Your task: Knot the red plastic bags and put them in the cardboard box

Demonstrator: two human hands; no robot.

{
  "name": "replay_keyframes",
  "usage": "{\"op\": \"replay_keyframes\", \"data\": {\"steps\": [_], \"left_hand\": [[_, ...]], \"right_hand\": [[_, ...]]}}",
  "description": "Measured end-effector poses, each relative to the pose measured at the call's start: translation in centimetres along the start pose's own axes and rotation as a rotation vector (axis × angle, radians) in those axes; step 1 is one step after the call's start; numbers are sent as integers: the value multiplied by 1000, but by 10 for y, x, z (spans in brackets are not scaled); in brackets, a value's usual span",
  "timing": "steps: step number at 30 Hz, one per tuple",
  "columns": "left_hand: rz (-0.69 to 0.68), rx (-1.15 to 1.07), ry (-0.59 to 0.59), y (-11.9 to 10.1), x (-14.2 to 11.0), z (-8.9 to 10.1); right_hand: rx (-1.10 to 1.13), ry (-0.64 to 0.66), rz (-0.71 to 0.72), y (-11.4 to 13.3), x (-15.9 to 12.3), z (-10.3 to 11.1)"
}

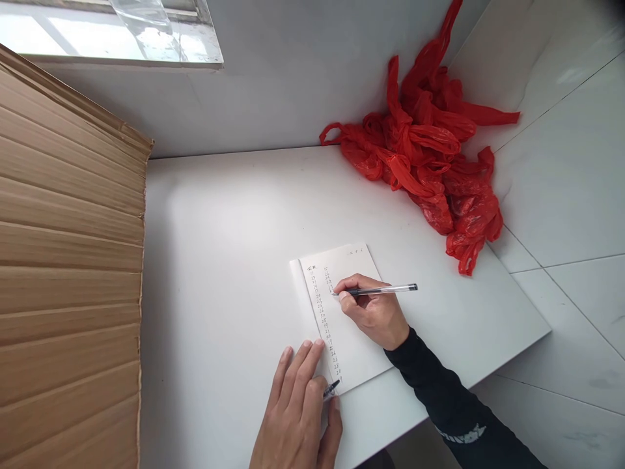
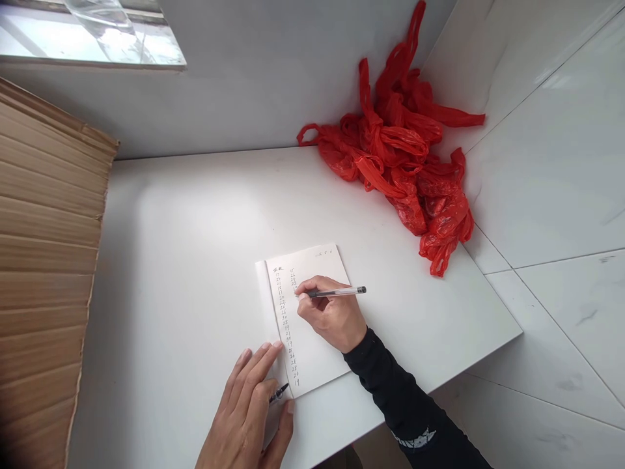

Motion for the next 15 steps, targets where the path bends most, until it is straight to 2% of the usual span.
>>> {"op": "replay_keyframes", "data": {"steps": [15], "left_hand": [[-9, 4, -6, 1, -1, 0]], "right_hand": [[-10, -15, -8, 0, 0, -1]]}}
Point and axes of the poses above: each hand's wrist, its own x-axis towards the middle knuckle, its own z-axis out of the back of the hand, y = z × x, the point moved 1 cm from there along x, towards the middle knuckle, and after that the axes turned 7 degrees about x, right-handed, at the moved point
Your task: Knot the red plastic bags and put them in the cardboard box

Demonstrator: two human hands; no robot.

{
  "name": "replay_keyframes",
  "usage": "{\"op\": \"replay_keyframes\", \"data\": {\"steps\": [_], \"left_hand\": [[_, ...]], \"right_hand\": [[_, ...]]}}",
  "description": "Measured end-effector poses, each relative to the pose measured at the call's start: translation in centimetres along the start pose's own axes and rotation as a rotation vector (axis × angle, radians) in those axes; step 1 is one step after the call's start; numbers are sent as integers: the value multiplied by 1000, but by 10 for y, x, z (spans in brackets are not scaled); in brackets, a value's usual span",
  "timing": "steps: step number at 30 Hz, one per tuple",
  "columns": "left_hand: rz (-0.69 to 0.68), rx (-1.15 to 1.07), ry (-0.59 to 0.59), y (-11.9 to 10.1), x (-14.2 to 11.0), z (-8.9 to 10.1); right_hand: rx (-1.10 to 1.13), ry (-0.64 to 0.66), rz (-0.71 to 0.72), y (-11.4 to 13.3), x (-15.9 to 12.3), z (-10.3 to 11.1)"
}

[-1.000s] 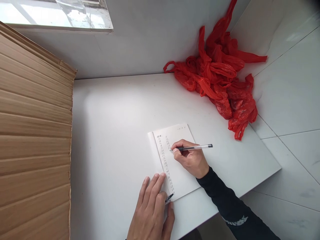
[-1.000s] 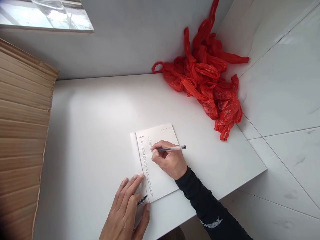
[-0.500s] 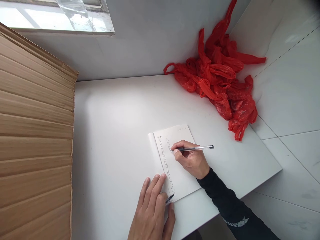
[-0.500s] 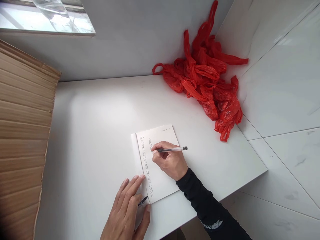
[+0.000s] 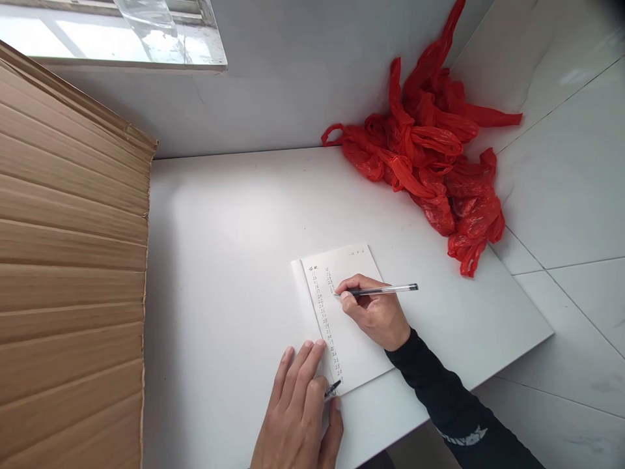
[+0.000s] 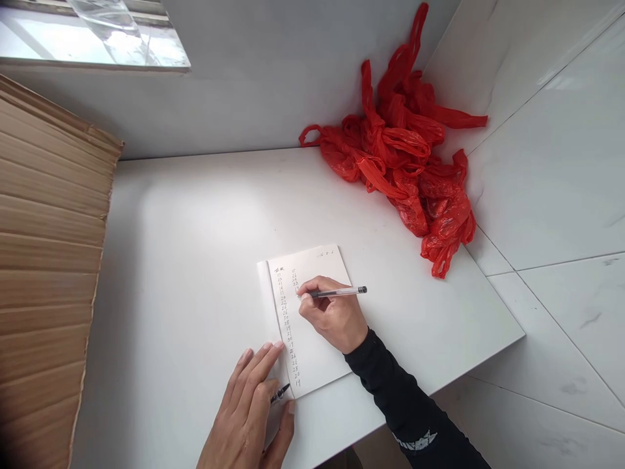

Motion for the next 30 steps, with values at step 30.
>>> {"op": "replay_keyframes", "data": {"steps": [30], "left_hand": [[12, 10, 7, -1, 1, 2]], "right_hand": [[-35, 10, 41, 1, 1, -1]]}}
Point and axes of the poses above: each hand's wrist, its own x-axis towards the middle knuckle, its own z-axis out of the back of the hand, y = z × x, the point moved 1 cm from there along x, towards the middle knuckle, and after that the axes turned 7 degrees about x, right-handed, at the moved point
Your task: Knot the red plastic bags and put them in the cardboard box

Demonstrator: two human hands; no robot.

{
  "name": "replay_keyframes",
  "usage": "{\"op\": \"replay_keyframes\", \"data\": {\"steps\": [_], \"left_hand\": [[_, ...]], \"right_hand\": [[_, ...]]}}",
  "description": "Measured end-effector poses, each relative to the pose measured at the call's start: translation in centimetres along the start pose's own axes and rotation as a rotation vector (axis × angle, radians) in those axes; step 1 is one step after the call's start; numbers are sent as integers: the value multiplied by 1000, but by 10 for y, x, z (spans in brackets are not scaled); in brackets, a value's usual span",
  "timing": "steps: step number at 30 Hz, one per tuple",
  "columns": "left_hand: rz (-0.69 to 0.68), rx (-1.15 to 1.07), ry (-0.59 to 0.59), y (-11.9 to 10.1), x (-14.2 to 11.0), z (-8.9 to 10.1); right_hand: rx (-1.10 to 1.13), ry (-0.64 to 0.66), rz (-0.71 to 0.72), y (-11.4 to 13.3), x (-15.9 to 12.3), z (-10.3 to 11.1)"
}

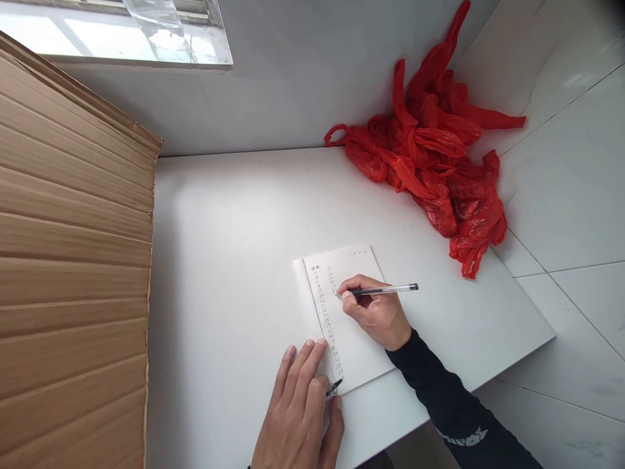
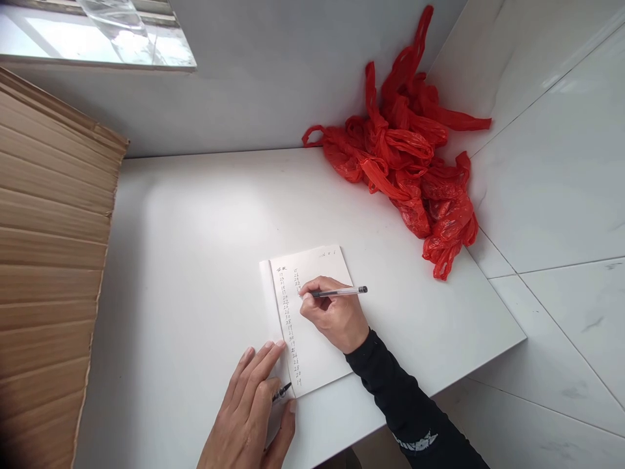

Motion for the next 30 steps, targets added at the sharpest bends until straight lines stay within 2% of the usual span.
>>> {"op": "replay_keyframes", "data": {"steps": [9, 17, 30], "left_hand": [[-7, -8, -33, 1, -3, -6], [-15, 20, -136, 6, -5, -14], [10, 73, -221, 9, -8, -26]], "right_hand": [[2, 5, -15, -2, -1, 0], [25, -26, -32, 0, 0, -1], [70, -26, -70, 2, -1, -2]]}}
Point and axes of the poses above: each hand's wrist, its own x-axis towards the middle knuckle, its own z-axis out of the back of the hand, y = z × x, the point moved 1 cm from there along x, towards the middle knuckle, and after that the axes turned 7 degrees about x, right-handed, at the moved point
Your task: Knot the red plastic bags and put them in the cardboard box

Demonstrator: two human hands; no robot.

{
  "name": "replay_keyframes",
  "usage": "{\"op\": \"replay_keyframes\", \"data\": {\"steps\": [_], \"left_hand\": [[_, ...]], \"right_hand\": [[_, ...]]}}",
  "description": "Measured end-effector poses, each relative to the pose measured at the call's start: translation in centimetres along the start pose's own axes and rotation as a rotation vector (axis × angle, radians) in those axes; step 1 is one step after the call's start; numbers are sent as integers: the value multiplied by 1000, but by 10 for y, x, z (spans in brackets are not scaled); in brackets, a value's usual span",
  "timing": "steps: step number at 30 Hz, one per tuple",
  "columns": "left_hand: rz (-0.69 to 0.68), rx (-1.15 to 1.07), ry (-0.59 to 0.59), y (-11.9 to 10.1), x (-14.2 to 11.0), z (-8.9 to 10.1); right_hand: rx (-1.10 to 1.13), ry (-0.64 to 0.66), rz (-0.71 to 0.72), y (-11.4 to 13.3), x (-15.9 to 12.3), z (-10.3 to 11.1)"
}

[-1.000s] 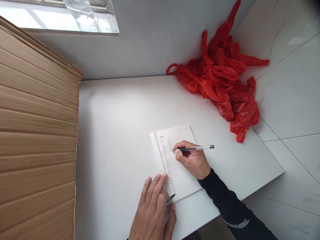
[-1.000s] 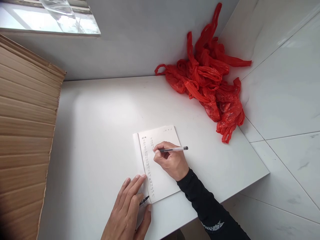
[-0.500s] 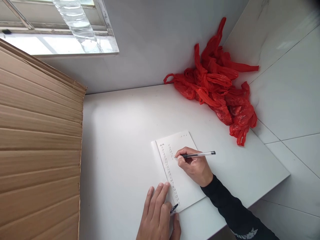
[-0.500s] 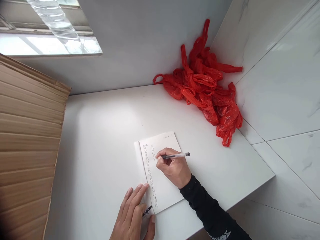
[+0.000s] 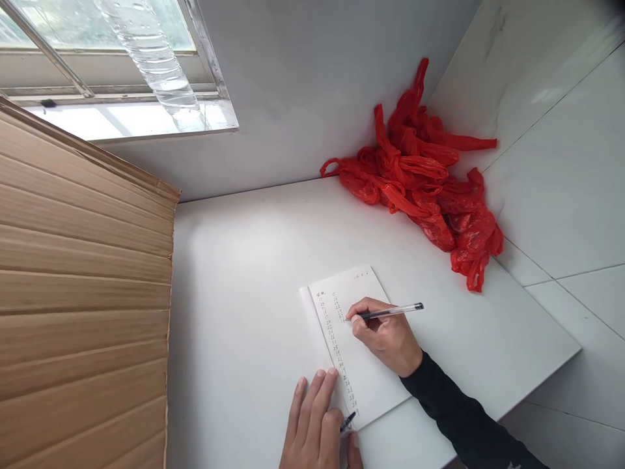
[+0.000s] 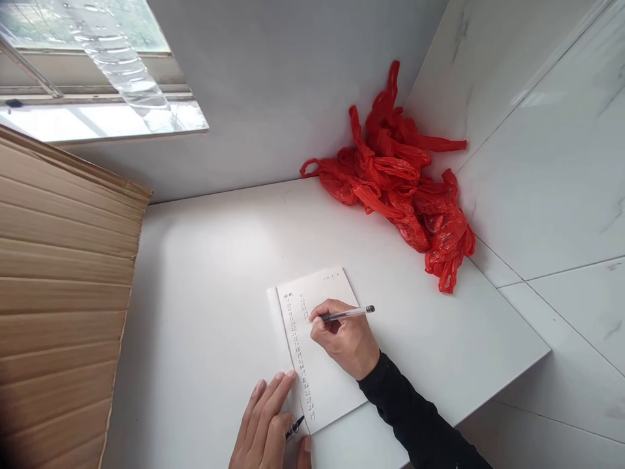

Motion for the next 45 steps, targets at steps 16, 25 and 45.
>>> {"op": "replay_keyframes", "data": {"steps": [16, 25, 45], "left_hand": [[260, -379, 163, 3, 8, 42], [184, -445, 137, -5, 16, 57], [67, -263, -42, -4, -11, 43]], "right_hand": [[230, 208, -122, 41, -39, 8], [191, 400, -184, 57, -64, -1], [389, 475, -542, 46, -115, -35]]}}
Point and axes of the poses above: each hand's wrist, its own x-axis towards the middle knuckle, its own z-axis out of the back of the hand, y = z × x, the point moved 1 cm from there along x, towards the middle knuckle, and after that the axes turned 7 degrees about x, right-handed, at the moved point
